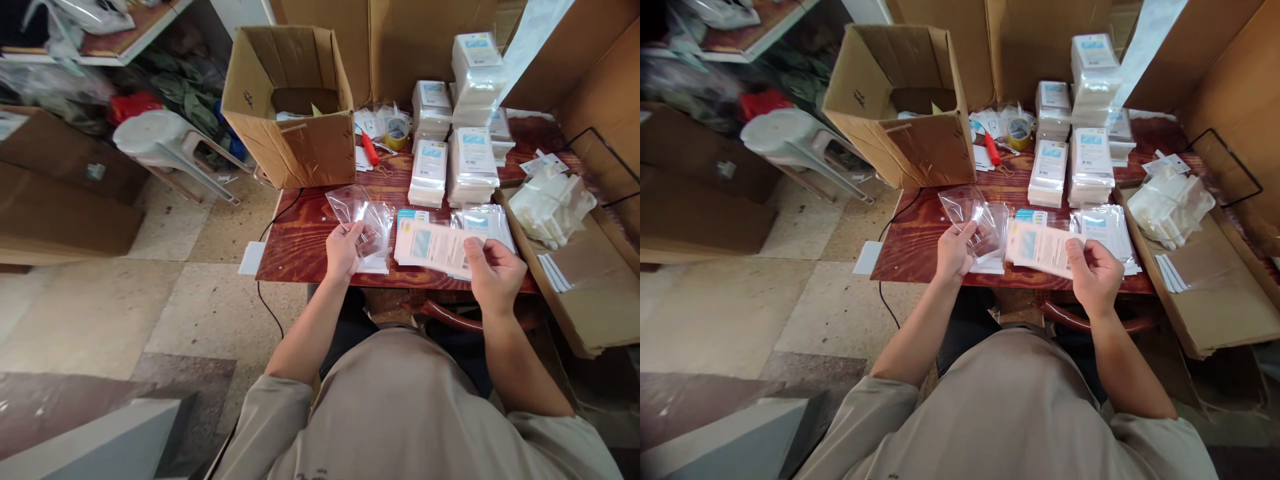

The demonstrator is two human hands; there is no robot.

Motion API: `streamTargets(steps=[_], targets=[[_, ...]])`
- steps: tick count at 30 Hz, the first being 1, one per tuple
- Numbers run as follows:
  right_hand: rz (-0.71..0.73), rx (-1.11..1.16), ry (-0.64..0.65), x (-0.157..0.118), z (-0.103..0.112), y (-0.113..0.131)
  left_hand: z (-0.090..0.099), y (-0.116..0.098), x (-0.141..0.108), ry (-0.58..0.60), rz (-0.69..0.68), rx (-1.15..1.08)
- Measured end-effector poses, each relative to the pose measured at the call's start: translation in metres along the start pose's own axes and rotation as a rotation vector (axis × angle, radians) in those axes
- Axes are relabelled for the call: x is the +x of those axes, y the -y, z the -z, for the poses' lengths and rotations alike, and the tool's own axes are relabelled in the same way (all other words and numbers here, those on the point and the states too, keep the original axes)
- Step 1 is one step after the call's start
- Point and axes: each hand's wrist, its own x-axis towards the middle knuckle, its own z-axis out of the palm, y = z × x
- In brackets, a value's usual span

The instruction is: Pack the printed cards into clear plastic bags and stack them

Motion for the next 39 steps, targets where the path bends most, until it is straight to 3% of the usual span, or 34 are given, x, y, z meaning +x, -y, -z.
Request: streamTargets(steps=[3, 5, 9, 15, 22, 26, 32, 34, 39], targets=[[-0.425, 0.306, 0.207, -0.018, -0.013, 0.006, -0.007, 0.002, -0.009, 0.018, -0.012, -0.053], [-0.514, 0.332, 0.213, -0.025, -0.027, 0.003, -0.011, 0.006, -0.016, 0.040, -0.018, -0.085], [-0.446, 0.242, -0.006, -0.030, -0.047, -0.007, -0.018, 0.013, -0.031, 0.058, -0.022, -0.138], [-0.262, 0.197, -0.166, -0.034, -0.062, -0.006, -0.018, 0.013, -0.042, 0.085, -0.070, -0.109], [-0.195, 0.156, -0.194, -0.034, -0.066, -0.002, -0.012, 0.004, -0.053, 0.101, -0.087, -0.123], [-0.203, 0.240, -0.215, -0.037, -0.079, -0.001, -0.016, 0.013, -0.064, 0.133, -0.051, -0.072], [-0.172, 0.305, -0.017, -0.031, -0.099, -0.002, -0.022, 0.029, -0.075, 0.188, -0.043, -0.079], [-0.140, 0.343, 0.072, -0.024, -0.094, -0.006, -0.018, 0.026, -0.072, 0.181, -0.037, -0.092], [-0.133, 0.605, 0.438, -0.006, -0.071, -0.025, -0.008, 0.013, -0.064, 0.204, 0.076, -0.073]])
